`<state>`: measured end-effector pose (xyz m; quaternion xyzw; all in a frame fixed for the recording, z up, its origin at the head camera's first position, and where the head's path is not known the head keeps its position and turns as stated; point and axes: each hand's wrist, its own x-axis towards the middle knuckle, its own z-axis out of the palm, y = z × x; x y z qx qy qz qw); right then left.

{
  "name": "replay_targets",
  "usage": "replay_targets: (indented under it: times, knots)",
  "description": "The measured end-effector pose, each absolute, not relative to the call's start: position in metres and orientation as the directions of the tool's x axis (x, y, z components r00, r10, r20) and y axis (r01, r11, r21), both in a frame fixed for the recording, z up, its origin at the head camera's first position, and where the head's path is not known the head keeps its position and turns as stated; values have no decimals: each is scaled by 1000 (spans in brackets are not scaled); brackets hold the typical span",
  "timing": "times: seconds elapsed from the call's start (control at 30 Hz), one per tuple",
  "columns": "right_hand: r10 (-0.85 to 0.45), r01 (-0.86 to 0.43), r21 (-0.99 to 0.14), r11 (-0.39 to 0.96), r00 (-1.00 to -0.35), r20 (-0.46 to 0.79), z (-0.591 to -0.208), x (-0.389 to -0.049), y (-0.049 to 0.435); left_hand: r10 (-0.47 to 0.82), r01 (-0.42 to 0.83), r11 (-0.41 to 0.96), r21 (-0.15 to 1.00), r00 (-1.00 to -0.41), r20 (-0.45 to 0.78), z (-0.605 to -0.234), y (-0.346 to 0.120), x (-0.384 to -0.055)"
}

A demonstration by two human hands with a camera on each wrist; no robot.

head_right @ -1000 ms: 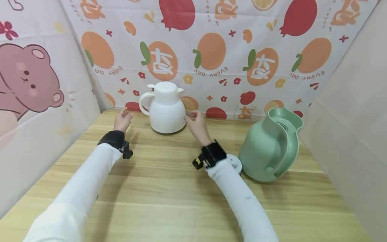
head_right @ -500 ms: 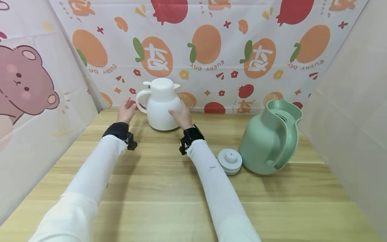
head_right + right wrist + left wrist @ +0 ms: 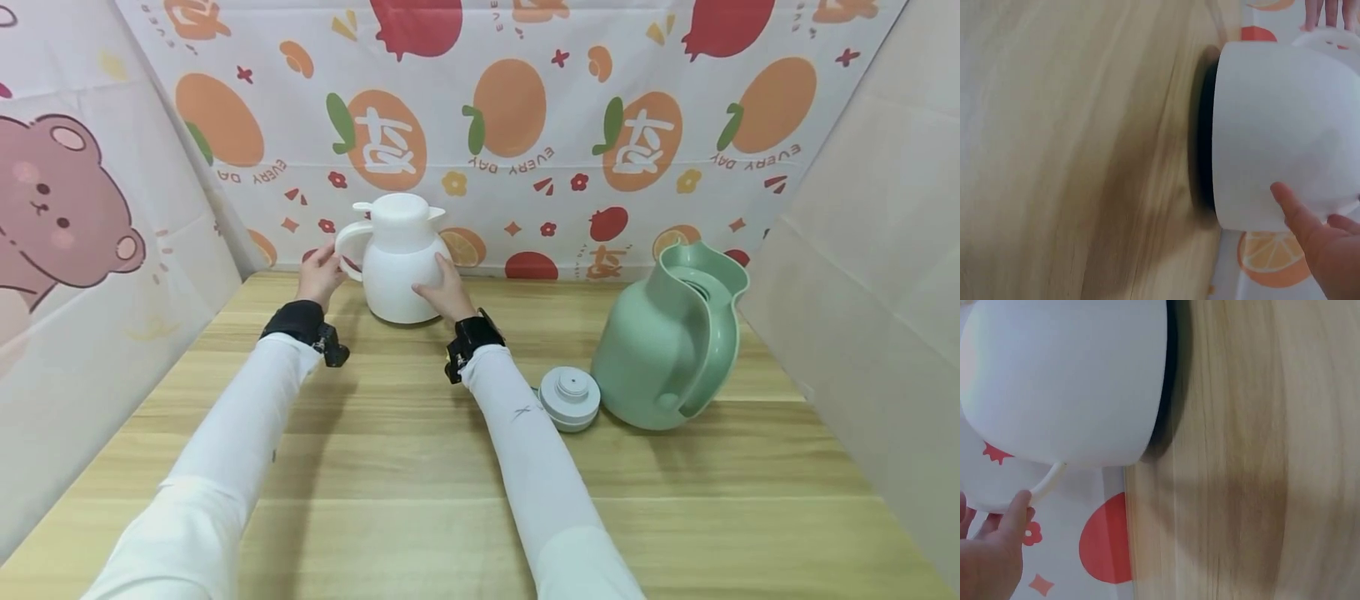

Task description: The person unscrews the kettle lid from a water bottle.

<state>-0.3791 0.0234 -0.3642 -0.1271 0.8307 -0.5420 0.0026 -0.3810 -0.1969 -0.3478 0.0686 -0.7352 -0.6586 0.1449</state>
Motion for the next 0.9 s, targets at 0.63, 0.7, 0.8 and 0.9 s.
replay_targets:
  times: [0.63,0.7,0.8,0.9]
  knots:
    - [-226,-108,-967,232,-973,54,-361,-381,30,-363,182,120,976,-907,214,-346,-195,-367]
    - [-234,-118,-963,243,-970,60,-360,-380,30,-341,205,170,964,-905,252,-352,-199,-370]
    - [-229,-123,-952,279,-972,58,-358,-381,33,-305,221,183,958,-913,269,-351,-200,-362]
    - [-205,-118,-945,305,-977,56,-357,-381,39,-281,229,143,963,-924,261,-345,-196,-349]
